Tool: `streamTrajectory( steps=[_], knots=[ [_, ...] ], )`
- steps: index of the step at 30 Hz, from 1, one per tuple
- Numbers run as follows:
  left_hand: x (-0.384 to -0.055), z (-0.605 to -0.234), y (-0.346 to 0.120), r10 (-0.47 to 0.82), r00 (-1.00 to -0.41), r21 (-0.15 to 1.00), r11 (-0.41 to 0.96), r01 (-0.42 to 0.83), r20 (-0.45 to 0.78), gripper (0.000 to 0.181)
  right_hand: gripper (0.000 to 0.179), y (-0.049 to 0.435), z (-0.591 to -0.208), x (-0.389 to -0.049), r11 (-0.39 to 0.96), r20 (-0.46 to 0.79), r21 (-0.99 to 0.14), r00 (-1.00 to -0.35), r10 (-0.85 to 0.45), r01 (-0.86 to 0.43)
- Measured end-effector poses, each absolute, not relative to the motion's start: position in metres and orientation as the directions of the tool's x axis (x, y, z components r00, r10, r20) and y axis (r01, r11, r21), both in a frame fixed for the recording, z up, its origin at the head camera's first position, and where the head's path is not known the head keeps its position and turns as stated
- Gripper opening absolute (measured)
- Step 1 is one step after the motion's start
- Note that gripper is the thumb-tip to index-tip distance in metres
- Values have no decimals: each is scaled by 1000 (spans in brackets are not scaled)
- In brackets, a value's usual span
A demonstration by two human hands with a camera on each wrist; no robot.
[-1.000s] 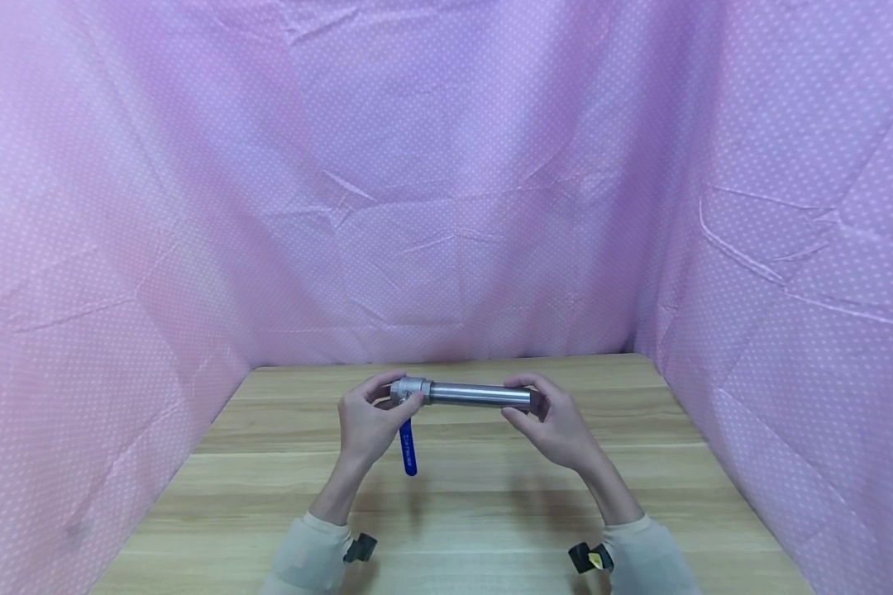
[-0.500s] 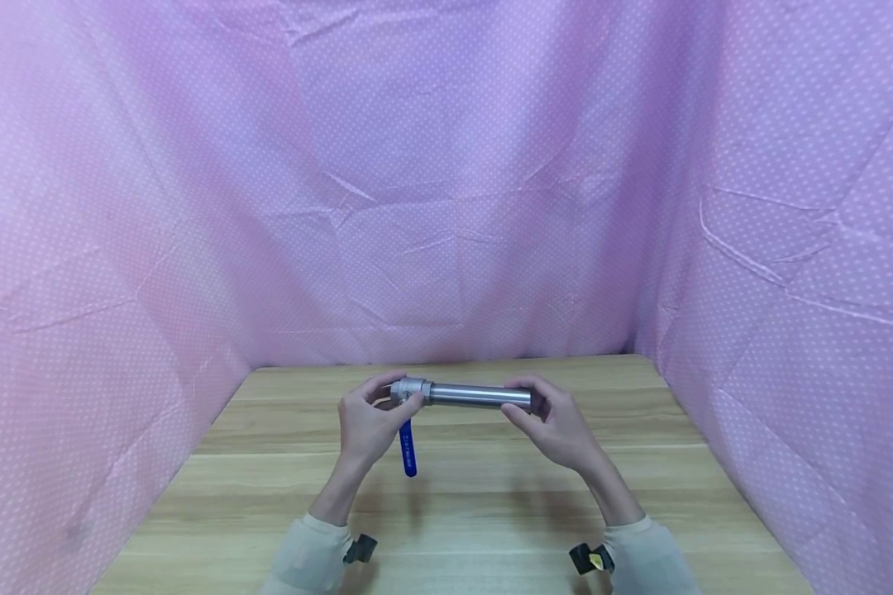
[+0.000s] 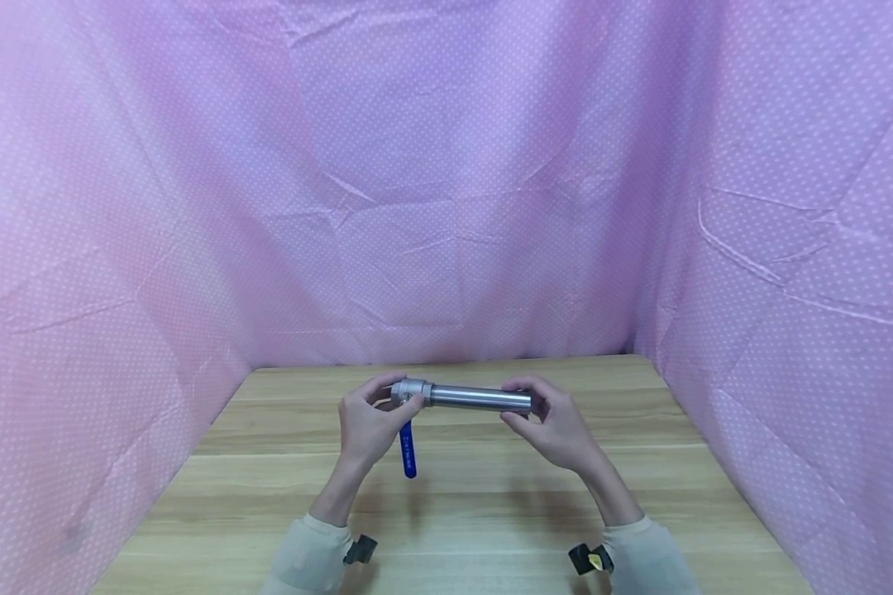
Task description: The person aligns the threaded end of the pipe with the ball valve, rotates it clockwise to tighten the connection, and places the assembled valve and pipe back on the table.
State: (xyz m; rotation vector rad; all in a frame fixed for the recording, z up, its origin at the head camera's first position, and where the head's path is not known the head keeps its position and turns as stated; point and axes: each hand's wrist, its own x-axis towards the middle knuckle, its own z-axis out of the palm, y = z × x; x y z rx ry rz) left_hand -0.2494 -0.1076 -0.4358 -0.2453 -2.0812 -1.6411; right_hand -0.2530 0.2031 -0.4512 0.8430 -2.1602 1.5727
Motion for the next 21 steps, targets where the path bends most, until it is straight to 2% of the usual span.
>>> streamTrajectory(
  steps=[13,21],
  knots=[
    [-249,-435,-108,-139,-873,865,275,419,467,40,31,205,-455,-254,256,577,-735,-778,-249,-628],
    [-250,-437,-108,-148,-868,862,277,424,474,39,41,204,-454,-255,197,609,-716,-737,-292,-670]
  ],
)
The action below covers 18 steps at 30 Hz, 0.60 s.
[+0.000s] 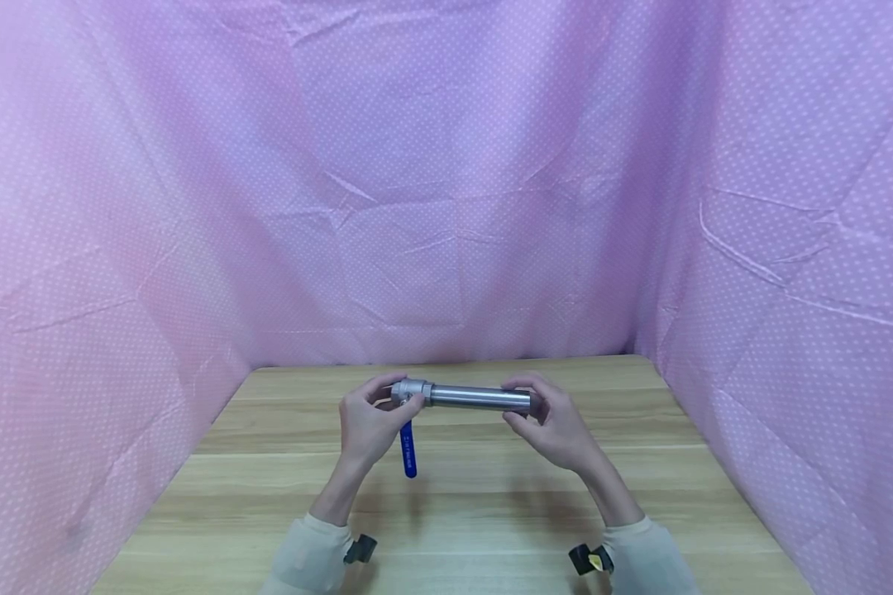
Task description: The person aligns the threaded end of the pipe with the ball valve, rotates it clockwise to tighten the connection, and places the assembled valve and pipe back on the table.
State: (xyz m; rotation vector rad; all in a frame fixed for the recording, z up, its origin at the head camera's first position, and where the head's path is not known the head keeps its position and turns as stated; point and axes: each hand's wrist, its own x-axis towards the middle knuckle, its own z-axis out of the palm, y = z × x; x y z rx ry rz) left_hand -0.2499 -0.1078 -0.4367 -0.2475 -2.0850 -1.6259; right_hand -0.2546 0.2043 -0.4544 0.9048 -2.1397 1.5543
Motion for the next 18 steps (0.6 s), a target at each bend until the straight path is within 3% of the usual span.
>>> streamTrajectory(
  steps=[18],
  knots=[
    [-251,-437,-108,-143,-869,861,283,424,474,39,30,206,-453,-253,242,560,-748,-783,-271,-618]
  ],
)
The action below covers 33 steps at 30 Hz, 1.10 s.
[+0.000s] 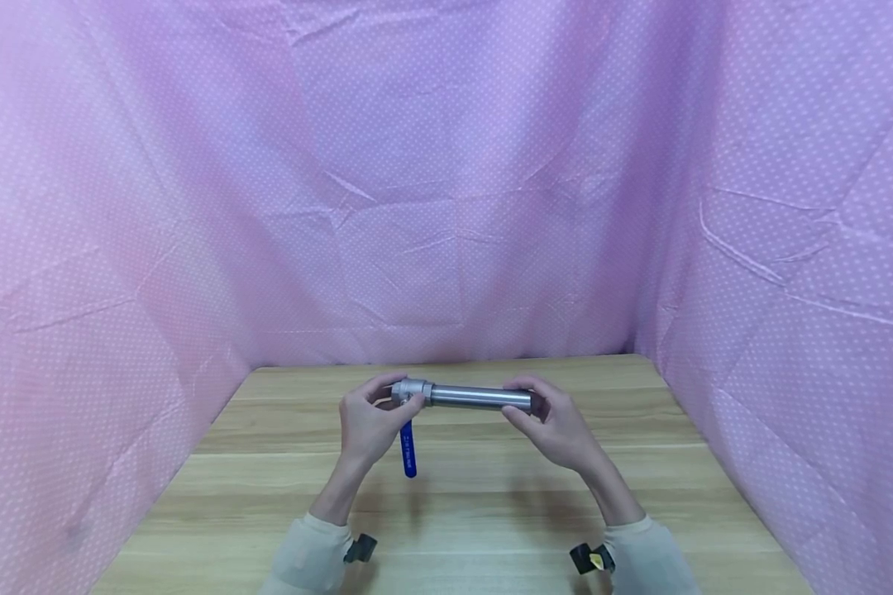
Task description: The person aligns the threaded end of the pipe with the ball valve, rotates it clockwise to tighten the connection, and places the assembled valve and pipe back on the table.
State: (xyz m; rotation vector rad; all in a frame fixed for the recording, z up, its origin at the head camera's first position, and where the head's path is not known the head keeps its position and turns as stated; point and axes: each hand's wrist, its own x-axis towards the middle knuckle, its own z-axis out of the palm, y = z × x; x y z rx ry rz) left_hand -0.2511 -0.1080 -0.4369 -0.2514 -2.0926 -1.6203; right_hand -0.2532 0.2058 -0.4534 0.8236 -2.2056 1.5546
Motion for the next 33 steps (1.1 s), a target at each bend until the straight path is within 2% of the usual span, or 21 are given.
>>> streamTrajectory(
  steps=[9,14,19,33],
  knots=[
    [-250,-436,-108,-145,-871,863,282,419,470,39,30,206,-454,-253,236,550,-757,-789,-273,-610],
    [-250,-437,-108,-147,-874,867,277,414,464,38,39,206,-455,-255,175,569,-751,-758,-318,-637],
    [-250,-437,-108,-144,-873,866,276,417,466,38,38,206,-455,-256,165,592,-733,-738,-324,-660],
    [-250,-437,-108,-146,-869,860,293,418,472,38,33,207,-454,-253,190,563,-758,-772,-294,-624]
  ],
)
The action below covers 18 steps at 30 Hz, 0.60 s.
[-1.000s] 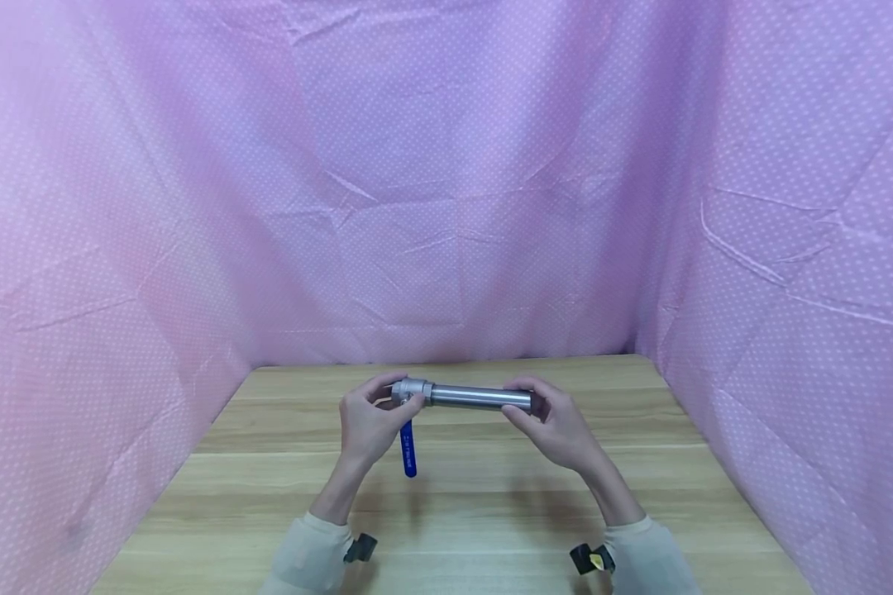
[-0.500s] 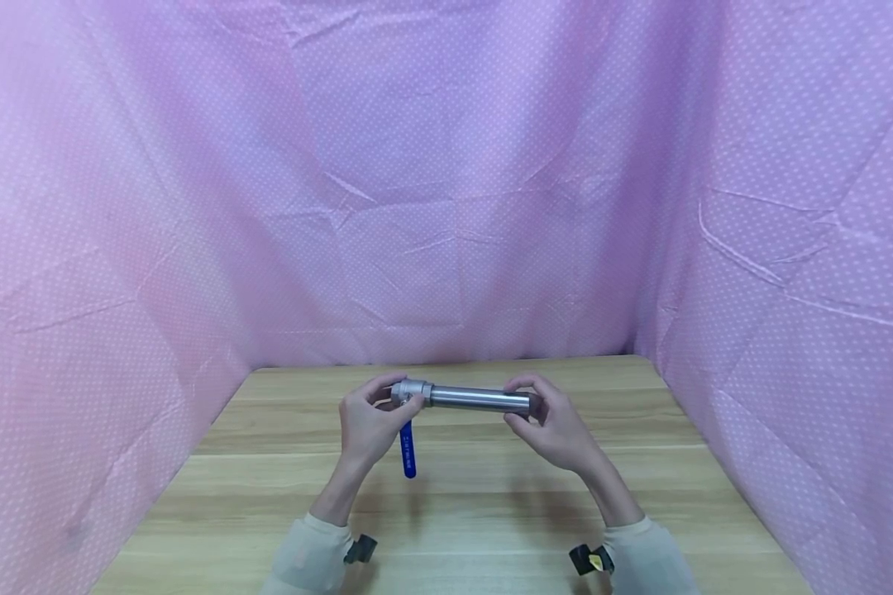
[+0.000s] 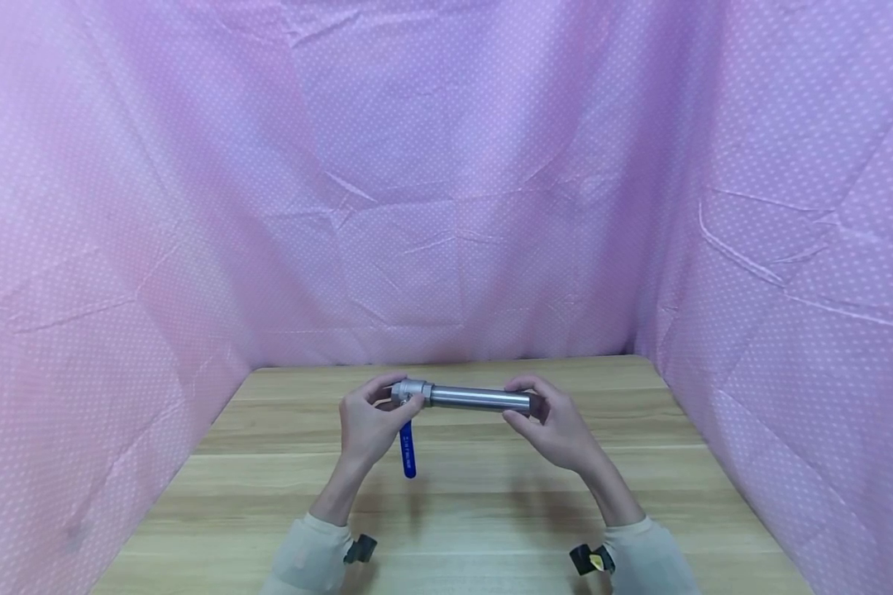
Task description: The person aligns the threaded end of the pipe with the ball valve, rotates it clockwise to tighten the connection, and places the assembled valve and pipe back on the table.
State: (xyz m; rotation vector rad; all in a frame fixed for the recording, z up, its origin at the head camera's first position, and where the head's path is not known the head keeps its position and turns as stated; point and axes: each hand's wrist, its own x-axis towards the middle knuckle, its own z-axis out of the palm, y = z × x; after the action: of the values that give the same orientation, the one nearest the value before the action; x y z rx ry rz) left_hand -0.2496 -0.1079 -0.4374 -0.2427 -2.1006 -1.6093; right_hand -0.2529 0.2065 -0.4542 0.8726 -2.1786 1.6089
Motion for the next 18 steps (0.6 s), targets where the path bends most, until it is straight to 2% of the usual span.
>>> streamTrajectory(
  steps=[9,18],
  knots=[
    [-250,-437,-107,-145,-866,858,286,426,479,38,28,206,-452,-251,230,530,-771,-799,-286,-594],
    [-249,-437,-107,-148,-867,859,286,424,477,38,39,207,-454,-253,179,550,-761,-767,-332,-623]
  ],
)
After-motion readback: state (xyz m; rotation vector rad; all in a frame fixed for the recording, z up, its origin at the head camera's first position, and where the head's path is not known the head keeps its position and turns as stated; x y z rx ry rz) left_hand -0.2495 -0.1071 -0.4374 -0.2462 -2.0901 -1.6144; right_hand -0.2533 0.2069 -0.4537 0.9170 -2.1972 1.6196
